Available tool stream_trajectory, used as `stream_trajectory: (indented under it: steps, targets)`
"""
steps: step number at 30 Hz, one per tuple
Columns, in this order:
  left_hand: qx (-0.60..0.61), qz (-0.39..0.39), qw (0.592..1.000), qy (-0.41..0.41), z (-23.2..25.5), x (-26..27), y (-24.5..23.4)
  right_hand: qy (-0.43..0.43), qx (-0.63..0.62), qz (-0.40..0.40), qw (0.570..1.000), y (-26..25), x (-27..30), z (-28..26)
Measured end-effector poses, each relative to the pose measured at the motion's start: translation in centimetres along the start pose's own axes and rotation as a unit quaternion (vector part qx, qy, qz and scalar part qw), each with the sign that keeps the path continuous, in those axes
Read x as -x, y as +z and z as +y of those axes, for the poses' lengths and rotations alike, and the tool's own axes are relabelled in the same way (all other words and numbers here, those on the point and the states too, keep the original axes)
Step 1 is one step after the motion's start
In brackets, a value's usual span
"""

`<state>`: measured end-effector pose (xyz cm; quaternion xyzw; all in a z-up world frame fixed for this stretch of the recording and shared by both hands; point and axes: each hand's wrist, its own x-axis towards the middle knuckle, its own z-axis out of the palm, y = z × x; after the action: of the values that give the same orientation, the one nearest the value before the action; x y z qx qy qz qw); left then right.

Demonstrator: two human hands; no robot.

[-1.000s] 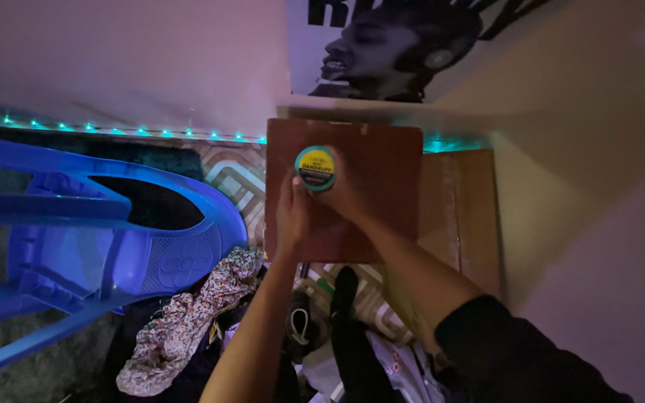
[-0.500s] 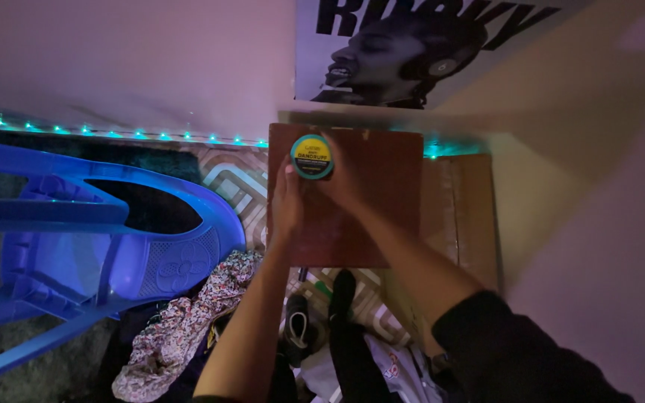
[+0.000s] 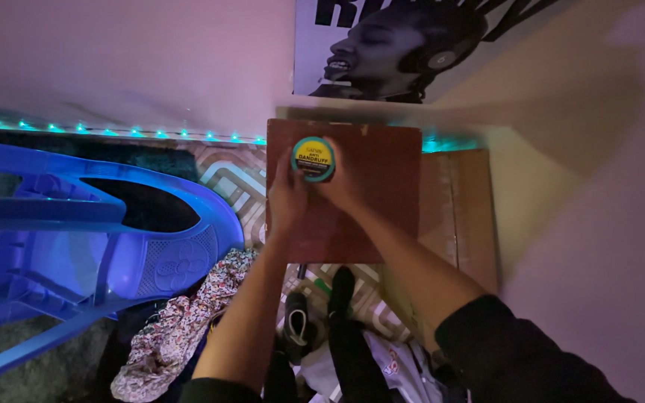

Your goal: Tidying a cluttered bedroom by handling objects, moving a chair, and sorting laundry.

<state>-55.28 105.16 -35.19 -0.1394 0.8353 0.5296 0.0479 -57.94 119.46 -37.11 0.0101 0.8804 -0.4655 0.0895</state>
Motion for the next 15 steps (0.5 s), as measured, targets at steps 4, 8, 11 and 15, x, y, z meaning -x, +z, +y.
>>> stream_trajectory:
  steps: [4,8,11,15]
  targets:
    - [0.019,0.0,1.0,-0.004,0.8,0.1,-0.3,-0.026,0.011,0.002,1.0,-0.1,0.1,0.0]
    - [0.027,0.028,0.999,0.038,1.6,0.1,-0.7,0.001,-0.014,-0.017,1.0,0.2,0.0,0.3]
    - [0.027,0.013,1.0,0.005,1.9,-0.2,-0.9,-0.019,-0.029,-0.014,0.999,0.8,-0.2,1.0]
    - [0.05,-0.029,0.993,-0.099,3.9,0.1,-1.9,-0.028,-0.011,0.005,1.0,1.0,-0.3,0.3]
